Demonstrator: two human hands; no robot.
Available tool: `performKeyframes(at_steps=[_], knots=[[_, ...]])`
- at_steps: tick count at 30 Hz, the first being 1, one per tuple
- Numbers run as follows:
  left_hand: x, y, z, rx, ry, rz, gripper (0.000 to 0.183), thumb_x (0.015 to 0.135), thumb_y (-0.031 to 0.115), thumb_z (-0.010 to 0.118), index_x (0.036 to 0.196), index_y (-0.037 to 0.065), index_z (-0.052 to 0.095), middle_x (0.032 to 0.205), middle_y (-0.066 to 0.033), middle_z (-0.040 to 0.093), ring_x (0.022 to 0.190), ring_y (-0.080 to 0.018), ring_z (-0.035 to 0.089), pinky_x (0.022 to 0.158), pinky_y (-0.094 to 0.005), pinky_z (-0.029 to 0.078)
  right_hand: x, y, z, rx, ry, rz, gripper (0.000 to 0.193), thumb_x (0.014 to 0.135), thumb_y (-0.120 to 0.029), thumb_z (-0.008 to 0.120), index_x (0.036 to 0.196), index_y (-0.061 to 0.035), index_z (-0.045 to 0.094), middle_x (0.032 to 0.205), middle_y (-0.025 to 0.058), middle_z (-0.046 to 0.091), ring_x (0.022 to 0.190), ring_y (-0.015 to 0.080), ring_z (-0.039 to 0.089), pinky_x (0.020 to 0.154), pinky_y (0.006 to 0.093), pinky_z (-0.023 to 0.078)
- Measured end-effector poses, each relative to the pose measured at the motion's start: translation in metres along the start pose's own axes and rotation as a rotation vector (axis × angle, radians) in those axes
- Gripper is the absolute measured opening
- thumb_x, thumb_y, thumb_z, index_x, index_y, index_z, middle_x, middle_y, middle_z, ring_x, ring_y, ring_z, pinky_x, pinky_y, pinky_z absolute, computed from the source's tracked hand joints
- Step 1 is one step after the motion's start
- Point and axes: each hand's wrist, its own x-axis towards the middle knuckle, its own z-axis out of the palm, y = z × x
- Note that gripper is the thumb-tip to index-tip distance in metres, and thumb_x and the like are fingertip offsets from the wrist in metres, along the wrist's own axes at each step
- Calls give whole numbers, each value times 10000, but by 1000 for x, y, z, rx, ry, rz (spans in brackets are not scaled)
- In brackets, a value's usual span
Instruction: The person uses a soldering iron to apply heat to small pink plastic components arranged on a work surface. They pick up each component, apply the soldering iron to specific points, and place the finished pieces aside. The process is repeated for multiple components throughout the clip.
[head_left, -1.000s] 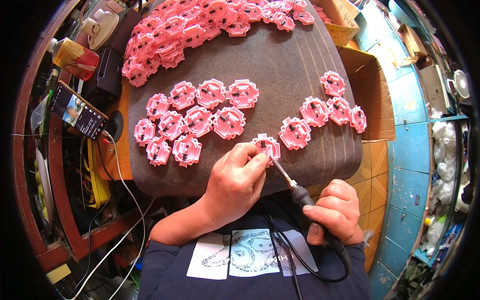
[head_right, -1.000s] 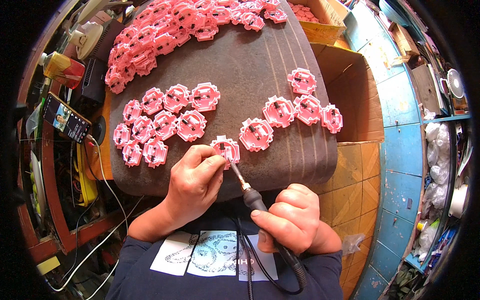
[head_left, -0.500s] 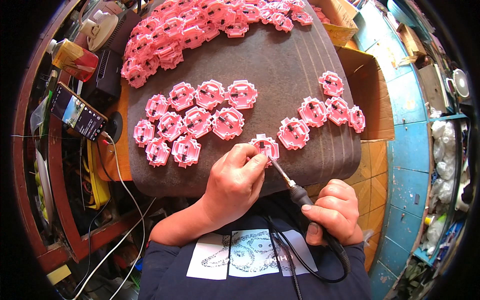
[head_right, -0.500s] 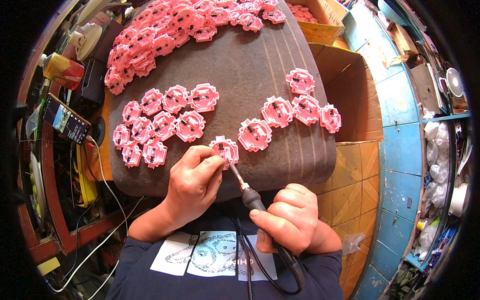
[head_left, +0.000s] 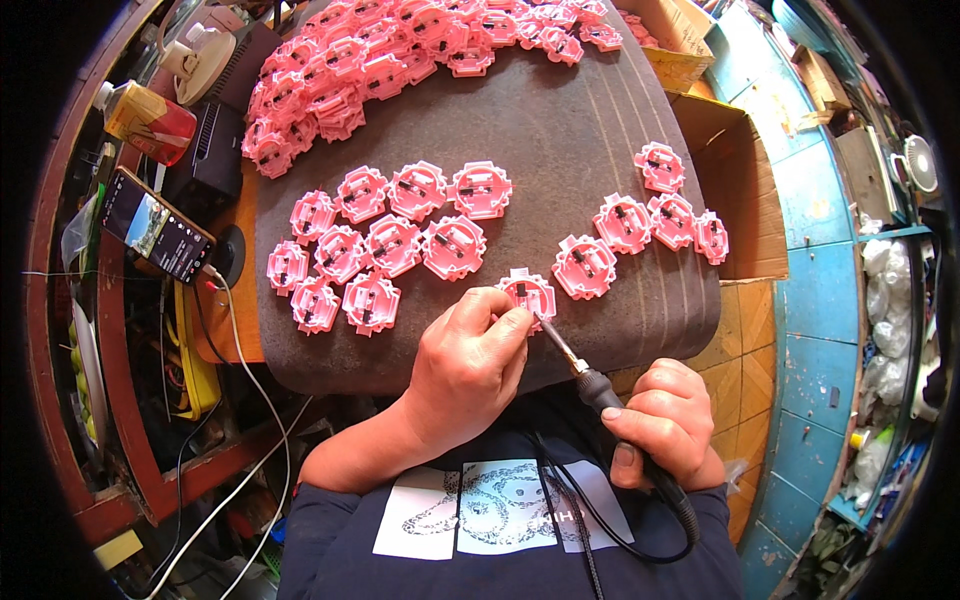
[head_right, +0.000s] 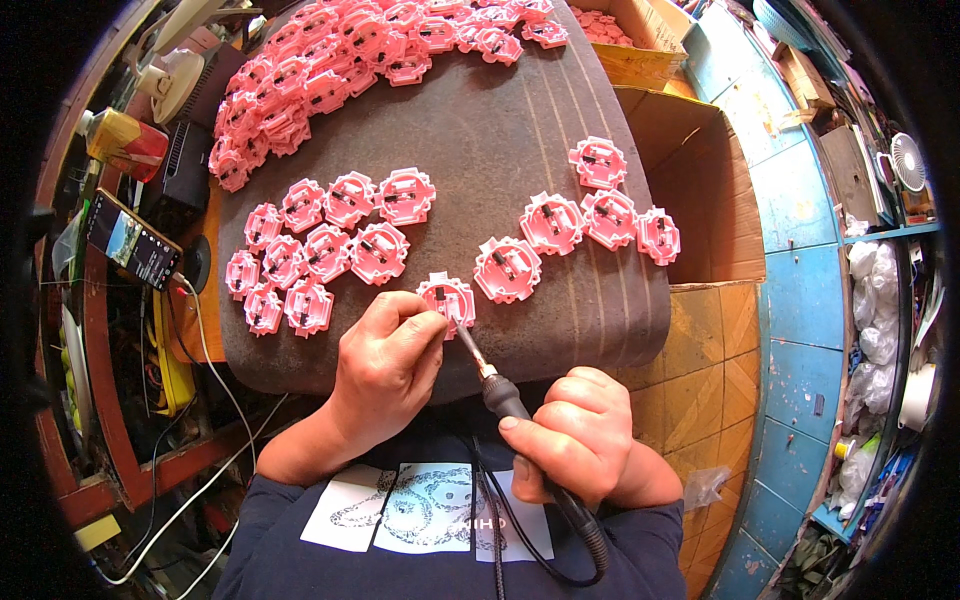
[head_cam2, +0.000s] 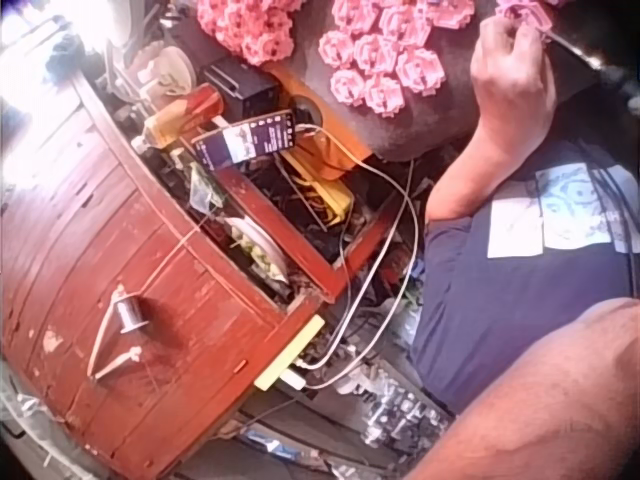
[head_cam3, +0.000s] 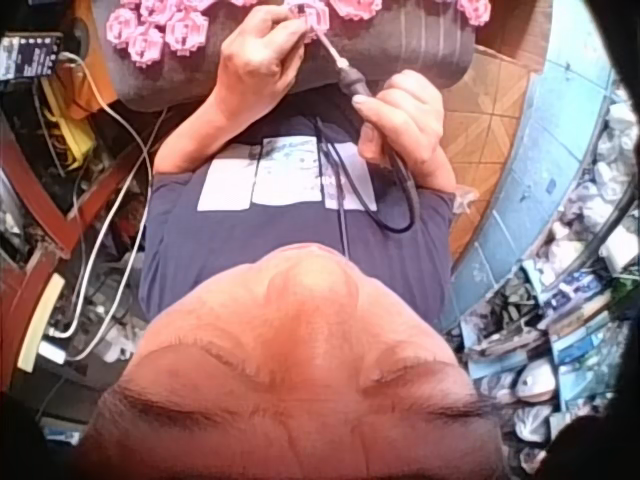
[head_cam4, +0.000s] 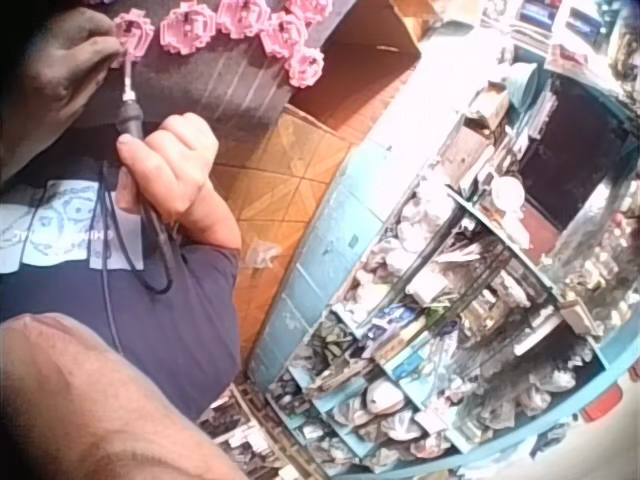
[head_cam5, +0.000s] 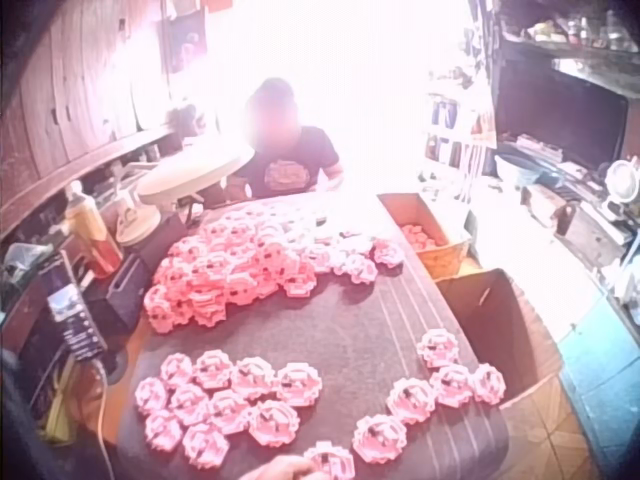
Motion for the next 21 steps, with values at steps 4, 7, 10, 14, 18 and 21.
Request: performKeyframes(at_steps=[4, 7, 10, 14, 18, 21], knots=[[2, 1, 1, -2, -7, 7, 224, 831, -64, 773, 1029, 12, 701, 987, -144, 649, 835, -325, 691, 702, -408, 577, -6, -1, -5, -1, 1, 17, 227, 843, -110, 698, 1037, 9, 696, 680, 34, 549, 554, 205, 512, 494, 354, 376], [-1, 0, -1, 20, -8, 0, 221, 834, -65, 771, 1030, 11, 701, 989, -144, 651, 838, -325, 691, 703, -405, 577, -11, 1, -7, -2, 29, 16, 234, 917, -157, 688, 1085, 5, 673, 712, 48, 581, 573, 218, 535, 514, 361, 406], [-2, -3, 1, 21, -4, 38, 231, 824, -50, 759, 1033, 7, 679, 1001, -141, 612, 809, -315, 667, 707, -418, 563, -15, 0, -7, -7, 80, 54, 237, 917, -155, 688, 1090, 6, 672, 718, 59, 594, 577, 226, 540, 519, 368, 416], [0, -2, 1, 11, -7, 33, 230, 823, -52, 761, 1030, 7, 679, 1002, -140, 613, 807, -315, 666, 706, -416, 563, -18, 0, -7, 8, 81, 61, 233, 920, -152, 689, 1091, 5, 672, 725, 67, 603, 581, 229, 543, 523, 374, 420], [-1, -2, 1, 18, -1, 38, 229, 824, -52, 763, 1028, 7, 679, 1002, -140, 613, 803, -313, 666, 704, -416, 562, -17, 0, -7, 23, 66, 62, 230, 923, -150, 691, 1093, 3, 675, 727, 64, 606, 582, 227, 544, 523, 370, 414], [0, -1, 1, 16, 0, 35, 229, 824, -51, 765, 1029, 7, 680, 1001, -139, 613, 803, -313, 665, 705, -417, 561, -17, 1, -7, 44, 48, 51, 236, 924, -151, 697, 1102, 3, 680, 726, 58, 607, 580, 223, 542, 522, 367, 408]])
